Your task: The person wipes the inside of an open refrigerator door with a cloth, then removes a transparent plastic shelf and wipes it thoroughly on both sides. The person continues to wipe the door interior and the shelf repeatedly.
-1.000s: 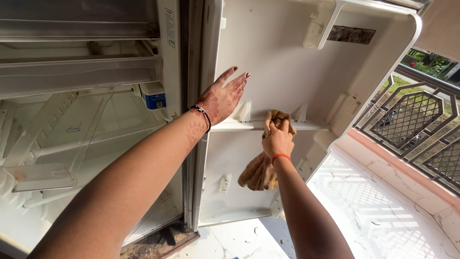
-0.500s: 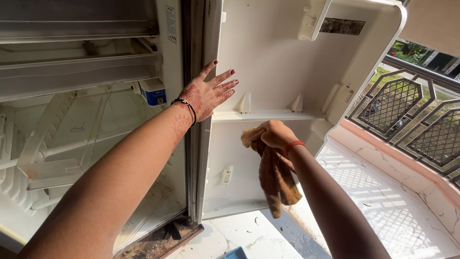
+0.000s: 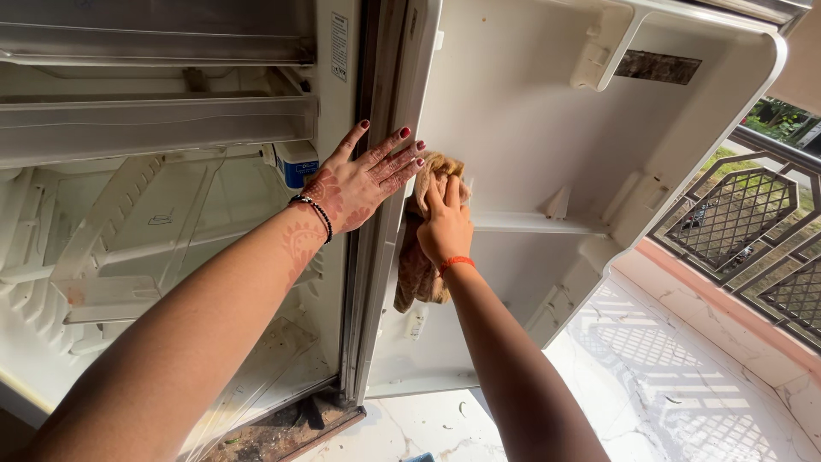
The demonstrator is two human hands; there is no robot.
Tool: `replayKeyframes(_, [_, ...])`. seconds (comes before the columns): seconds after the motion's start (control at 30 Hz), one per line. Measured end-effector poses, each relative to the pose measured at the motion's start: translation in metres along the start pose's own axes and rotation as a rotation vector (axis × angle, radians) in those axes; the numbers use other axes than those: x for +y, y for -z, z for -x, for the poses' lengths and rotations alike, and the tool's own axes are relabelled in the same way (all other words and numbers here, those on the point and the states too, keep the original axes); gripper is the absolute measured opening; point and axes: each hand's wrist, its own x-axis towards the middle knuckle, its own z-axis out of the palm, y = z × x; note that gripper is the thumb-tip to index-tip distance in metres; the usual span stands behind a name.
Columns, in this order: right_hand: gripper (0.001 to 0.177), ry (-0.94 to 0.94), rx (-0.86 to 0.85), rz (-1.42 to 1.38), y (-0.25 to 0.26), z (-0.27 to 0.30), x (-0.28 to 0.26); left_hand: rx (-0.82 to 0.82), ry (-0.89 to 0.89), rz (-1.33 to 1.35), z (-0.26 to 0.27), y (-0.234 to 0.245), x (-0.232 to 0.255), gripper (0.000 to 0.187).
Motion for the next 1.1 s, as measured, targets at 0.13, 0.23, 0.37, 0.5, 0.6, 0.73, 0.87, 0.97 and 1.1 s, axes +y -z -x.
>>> replayKeyframes(0.13, [0.061,0.069,-0.190,0.091,0.012,0.025,0.008,-0.078,-0.176,-0.076,-0.020,0.004,0.011,0.066])
replayKeyframes(0.23, [0.056,0.235,-0.215,0.061,0.024,0.025,0.019,-0.102,-0.240,-0.026,-0.037,0.008,0.021,0.068])
replayKeyframes(0.37, [0.031,0.443,-0.550,0.579,0.049,0.032,0.076,-0.170,-0.210,-0.059,-0.049,0.009,0.039,0.066])
replayKeyframes(0.5, [0.053,0.125,-0.069,-0.006,0.089,0.035,0.181,-0.125,-0.170,-0.025,-0.062,0.003,0.043,0.064])
replayKeyframes(0.6, [0.055,-0.007,0.608,-0.161,0.104,-0.006,0.240,-0.154,-0.137,-0.055,-0.083,-0.001,0.046,0.066])
replayKeyframes(0.73, [0.078,-0.328,0.447,-0.210,0.097,-0.068,0.262,-0.189,-0.090,-0.406,-0.101,-0.009,0.045,0.063])
replayKeyframes(0.87, [0.078,-0.635,0.241,-0.065,0.070,-0.080,0.234,-0.225,-0.098,-0.313,-0.104,-0.012,0.047,0.063])
replayKeyframes(0.97, [0.069,-0.494,0.308,-0.082,0.053,-0.080,0.196,-0.237,-0.108,-0.391,-0.107,-0.009,0.048,0.059])
replayKeyframes(1.1, [0.057,-0.112,0.395,-0.182,0.016,-0.066,0.140,-0.171,-0.080,-0.201,-0.108,0.000,0.051,0.064])
